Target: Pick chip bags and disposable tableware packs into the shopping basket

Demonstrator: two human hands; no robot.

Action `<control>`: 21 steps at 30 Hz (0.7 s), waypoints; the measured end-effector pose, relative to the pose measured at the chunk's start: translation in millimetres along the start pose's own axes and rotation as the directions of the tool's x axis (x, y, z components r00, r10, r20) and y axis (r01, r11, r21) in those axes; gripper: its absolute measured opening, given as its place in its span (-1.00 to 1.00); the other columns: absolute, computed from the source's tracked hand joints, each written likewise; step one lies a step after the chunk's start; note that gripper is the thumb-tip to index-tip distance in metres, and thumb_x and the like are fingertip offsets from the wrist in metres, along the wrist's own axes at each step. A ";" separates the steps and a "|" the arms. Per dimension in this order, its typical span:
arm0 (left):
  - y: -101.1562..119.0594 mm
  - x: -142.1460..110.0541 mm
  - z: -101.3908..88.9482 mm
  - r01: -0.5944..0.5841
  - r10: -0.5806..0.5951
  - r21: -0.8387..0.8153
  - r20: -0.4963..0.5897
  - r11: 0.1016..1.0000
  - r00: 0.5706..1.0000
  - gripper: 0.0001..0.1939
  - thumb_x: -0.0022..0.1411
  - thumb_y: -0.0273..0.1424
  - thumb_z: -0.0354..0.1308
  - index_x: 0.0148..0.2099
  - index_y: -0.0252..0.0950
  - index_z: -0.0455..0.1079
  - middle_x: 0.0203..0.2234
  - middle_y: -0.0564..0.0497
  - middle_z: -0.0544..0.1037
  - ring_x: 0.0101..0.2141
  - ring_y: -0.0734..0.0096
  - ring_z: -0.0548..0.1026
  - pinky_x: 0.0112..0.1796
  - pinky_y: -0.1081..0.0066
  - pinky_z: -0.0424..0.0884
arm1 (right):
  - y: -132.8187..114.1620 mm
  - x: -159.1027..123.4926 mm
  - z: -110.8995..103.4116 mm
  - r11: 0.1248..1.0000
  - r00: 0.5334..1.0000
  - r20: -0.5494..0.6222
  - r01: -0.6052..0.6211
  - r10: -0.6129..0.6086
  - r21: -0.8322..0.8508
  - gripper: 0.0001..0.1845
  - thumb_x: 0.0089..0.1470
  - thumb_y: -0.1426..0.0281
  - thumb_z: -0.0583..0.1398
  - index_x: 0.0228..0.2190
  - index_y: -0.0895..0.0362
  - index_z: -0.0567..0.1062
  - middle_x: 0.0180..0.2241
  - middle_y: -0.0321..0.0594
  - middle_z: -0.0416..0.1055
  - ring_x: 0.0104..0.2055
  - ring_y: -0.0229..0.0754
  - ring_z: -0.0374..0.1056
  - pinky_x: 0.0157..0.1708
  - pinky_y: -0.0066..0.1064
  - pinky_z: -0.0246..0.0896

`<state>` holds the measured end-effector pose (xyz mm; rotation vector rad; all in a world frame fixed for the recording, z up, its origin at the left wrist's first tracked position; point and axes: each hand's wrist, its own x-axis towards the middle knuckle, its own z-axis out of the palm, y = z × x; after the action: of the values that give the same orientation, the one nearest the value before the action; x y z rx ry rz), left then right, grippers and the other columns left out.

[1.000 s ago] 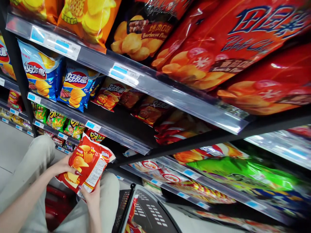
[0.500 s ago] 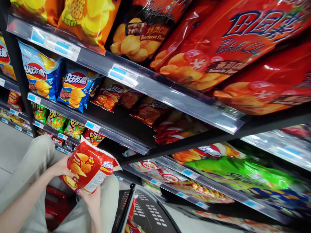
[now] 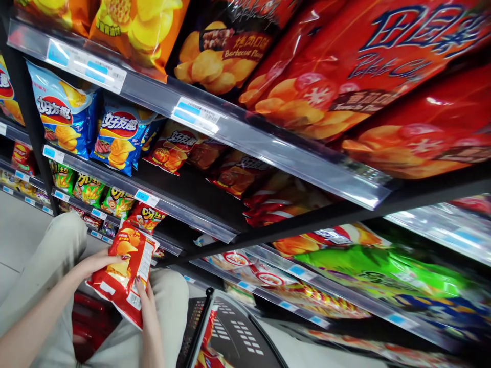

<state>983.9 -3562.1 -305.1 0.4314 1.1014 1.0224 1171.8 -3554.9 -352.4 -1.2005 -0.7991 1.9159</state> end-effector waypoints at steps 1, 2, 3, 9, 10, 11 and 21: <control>-1.7 1.0 -1.6 0.026 -0.025 0.008 -0.009 1.000 1.000 -0.53 -0.05 -0.29 0.33 -0.07 -0.36 0.42 -0.32 -0.07 0.65 -0.18 0.06 0.56 -0.16 0.25 0.47 | -2.7 -1.7 1.7 0.997 0.998 0.000 -0.066 0.066 0.031 -0.37 -0.19 0.10 0.35 -0.10 0.14 0.41 -0.17 -0.06 0.53 -0.15 0.11 0.47 -0.16 -0.12 0.39; -3.5 2.5 -3.5 0.046 -0.045 0.021 -0.016 0.999 0.999 -0.55 -0.05 -0.28 0.32 -0.10 -0.38 0.44 -0.33 -0.09 0.65 -0.20 0.06 0.57 -0.18 0.26 0.47 | -5.3 -3.5 3.6 0.992 0.994 0.000 -0.111 0.111 0.057 -0.38 -0.20 0.09 0.35 -0.12 0.14 0.42 -0.19 -0.06 0.54 -0.20 0.10 0.49 -0.19 -0.11 0.41; -5.3 4.2 -5.7 0.064 -0.064 0.034 -0.023 0.997 0.998 -0.57 -0.04 -0.27 0.31 -0.13 -0.40 0.46 -0.35 -0.12 0.65 -0.23 0.06 0.58 -0.20 0.26 0.48 | -7.8 -5.2 5.4 0.986 0.989 0.007 -0.145 0.145 0.078 -0.38 -0.20 0.08 0.36 -0.14 0.15 0.43 -0.22 -0.06 0.55 -0.25 0.09 0.50 -0.22 -0.11 0.41; -11.5 11.1 -13.0 0.111 -0.106 0.078 -0.059 0.991 0.993 -0.63 -0.02 -0.23 0.27 -0.23 -0.42 0.52 -0.39 -0.12 0.66 -0.31 0.10 0.59 -0.27 0.32 0.48 | -20.0 -12.3 14.3 0.971 0.978 0.091 -0.198 0.187 0.134 -0.40 -0.20 0.11 0.36 -0.16 0.21 0.46 -0.20 -0.06 0.54 -0.20 0.07 0.49 -0.10 -0.11 0.35; -11.5 10.9 -12.8 0.108 -0.104 0.078 -0.063 0.991 0.993 -0.63 -0.02 -0.22 0.27 -0.24 -0.42 0.52 -0.39 -0.12 0.66 -0.31 0.10 0.59 -0.27 0.33 0.48 | -20.9 -12.9 15.0 0.971 0.979 0.095 -0.194 0.181 0.139 -0.42 -0.19 0.11 0.36 -0.17 0.20 0.47 -0.20 -0.07 0.55 -0.19 0.07 0.49 -0.09 -0.12 0.34; -11.1 10.4 -12.2 0.106 -0.101 0.077 -0.067 0.991 0.993 -0.63 -0.03 -0.22 0.28 -0.24 -0.42 0.52 -0.39 -0.12 0.66 -0.31 0.10 0.59 -0.26 0.32 0.48 | -21.3 -13.3 15.4 0.972 0.980 0.096 -0.187 0.174 0.139 -0.43 -0.19 0.11 0.36 -0.18 0.19 0.48 -0.20 -0.07 0.55 -0.18 0.07 0.49 -0.08 -0.12 0.34; 1.9 -2.9 1.9 -0.037 0.037 0.006 -0.017 0.999 0.999 -0.48 -0.14 -0.34 0.39 -0.08 -0.31 0.42 -0.25 -0.07 0.64 -0.19 0.10 0.57 -0.19 0.29 0.48 | 3.8 2.5 -3.0 0.993 0.993 -0.034 0.109 -0.110 -0.041 -0.24 -0.25 0.11 0.38 -0.01 0.07 0.32 -0.05 -0.12 0.46 -0.04 0.10 0.40 -0.08 -0.14 0.36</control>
<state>984.5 -3563.3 -301.3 0.4493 1.1155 1.0572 1172.8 -3554.5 -357.7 -1.1864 -0.8684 1.7928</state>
